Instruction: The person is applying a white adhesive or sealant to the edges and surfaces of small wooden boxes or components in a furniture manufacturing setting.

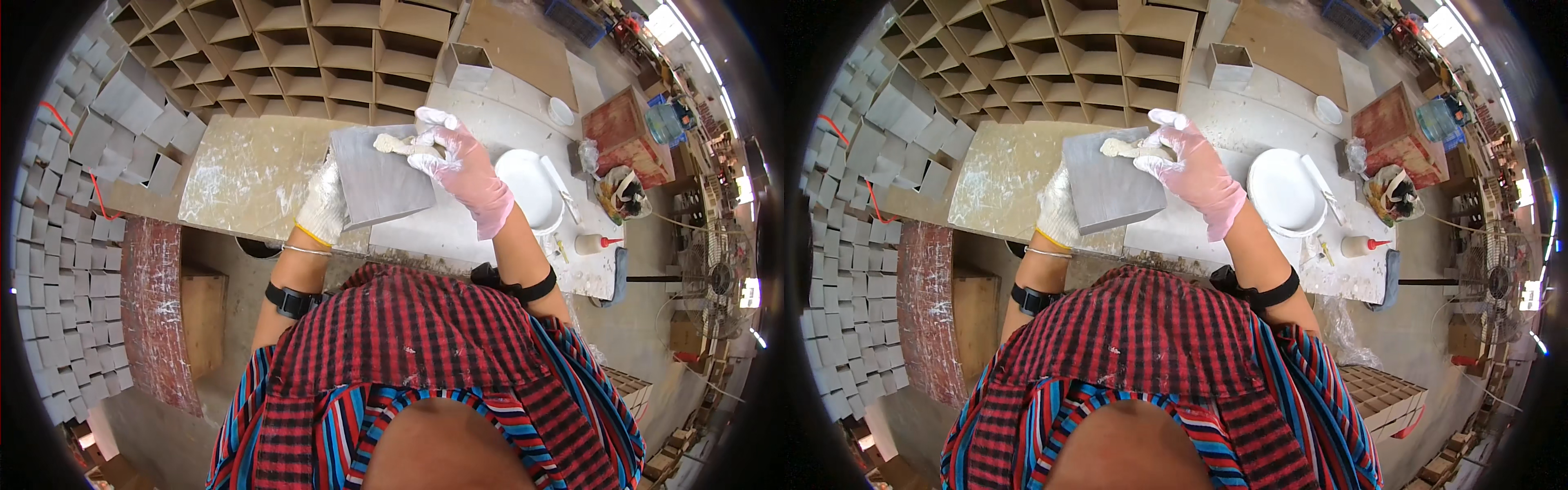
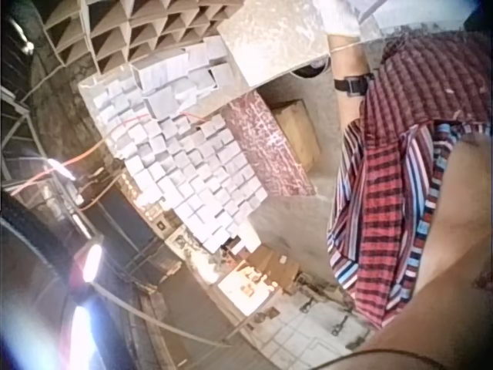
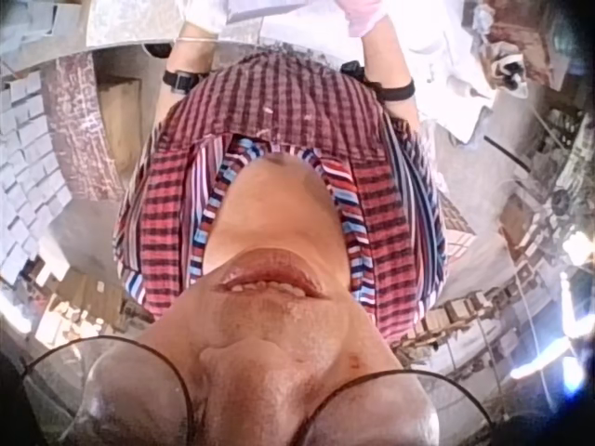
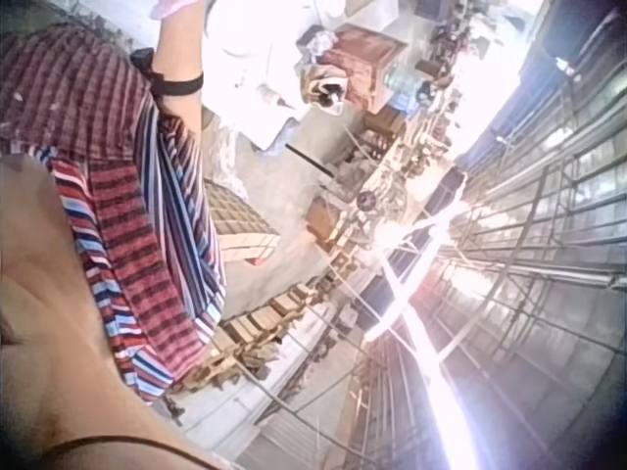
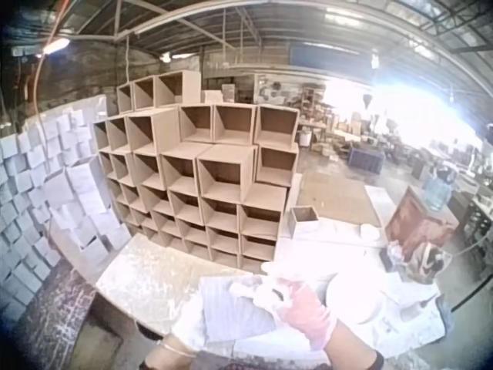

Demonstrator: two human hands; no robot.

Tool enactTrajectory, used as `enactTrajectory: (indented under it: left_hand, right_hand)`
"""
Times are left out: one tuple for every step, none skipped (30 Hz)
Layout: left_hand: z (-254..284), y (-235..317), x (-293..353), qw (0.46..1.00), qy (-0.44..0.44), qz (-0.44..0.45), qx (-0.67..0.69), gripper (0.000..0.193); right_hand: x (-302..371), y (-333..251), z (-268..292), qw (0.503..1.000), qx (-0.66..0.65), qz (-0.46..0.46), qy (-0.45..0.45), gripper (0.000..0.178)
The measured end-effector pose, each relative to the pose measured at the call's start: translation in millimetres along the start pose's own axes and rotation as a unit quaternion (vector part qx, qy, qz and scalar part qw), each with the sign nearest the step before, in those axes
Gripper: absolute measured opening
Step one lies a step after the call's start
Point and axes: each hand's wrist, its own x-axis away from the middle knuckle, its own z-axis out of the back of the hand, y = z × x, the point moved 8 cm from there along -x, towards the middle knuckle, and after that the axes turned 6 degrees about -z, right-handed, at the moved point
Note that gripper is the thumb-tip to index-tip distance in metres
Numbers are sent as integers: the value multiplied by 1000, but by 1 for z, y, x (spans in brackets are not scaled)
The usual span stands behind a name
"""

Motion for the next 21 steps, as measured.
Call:
enactTrajectory:
  left_hand:
    - [-4, 0, 1, 1000, -17, -1, 13, 44]
    - [-6, 0, 1, 1000, -17, -2, 14, 44]
    - [-6, 3, 1, 1000, 9, -9, -18, 44]
    - [-5, 6, 4, 998, 37, -16, -49, 44]
    - [-2, 5, 5, 998, 39, -17, -48, 44]
    - [1, 3, 4, 999, 34, -13, -26, 44]
    - [3, 2, 2, 1000, 28, -8, -4, 43]
    - [4, 1, 1, 1000, 29, -7, -4, 43]
    - [4, 1, 0, 999, 36, -3, -10, 43]
    - [5, 0, 1, 999, 44, 3, -17, 42]
    - [7, -1, 1, 999, 45, 4, -16, 42]
    - [9, -2, 0, 999, 37, 3, -14, 41]
    - [9, -1, -1, 1000, 29, 0, -11, 40]
    - [10, -2, -1, 1000, 29, -1, -10, 40]
    - [10, -3, -1, 1000, 29, 4, 1, 40]
    - [11, -4, -1, 999, 28, 9, 12, 40]
    - [13, -5, -2, 999, 29, 10, 13, 40]
    - [12, -7, -3, 1000, -5, 14, 27, 40]
    - [7, -7, -3, 998, -39, 17, 41, 41]
    - [6, -7, -1, 998, -38, 17, 42, 41]
    - [2, -5, 1, 997, -51, 20, 54, 41]
  right_hand:
    - [0, 5, -5, 1000, 10, -8, -16, 24]
    - [-1, 9, -8, 999, 20, -16, -32, 23]
    - [-5, 11, -6, 999, 20, -16, -33, 23]
    - [-8, 18, 8, 997, -19, -74, 18, 21]
    - [-9, 24, 21, 987, -58, -131, 69, 19]
    - [-9, 18, 24, 987, -58, -132, 66, 19]
    - [-7, 17, 29, 975, -122, -168, 77, 17]
    - [-4, 20, 30, 957, -184, -205, 88, 15]
    - [-6, 8, 27, 979, -135, -131, 79, 17]
    - [-4, 8, 25, 979, -135, -133, 79, 17]
    - [-3, -11, 20, 996, -64, -28, 55, 19]
    - [1, -29, 14, 997, 8, 77, 30, 22]
    - [4, -33, 15, 997, 23, 72, 32, 25]
    - [3, -33, 15, 997, 23, 72, 31, 25]
    - [3, -35, 15, 994, 32, 98, 24, 25]
    - [4, -38, 14, 991, 42, 122, 18, 25]
    - [6, -41, 12, 992, 42, 122, 17, 25]
    - [15, -56, 0, 978, 60, 195, -43, 25]
    - [26, -67, -12, 955, 77, 268, -103, 24]
    - [29, -65, -12, 955, 76, 268, -104, 24]
    - [31, -58, -19, 954, 78, 246, -151, 24]
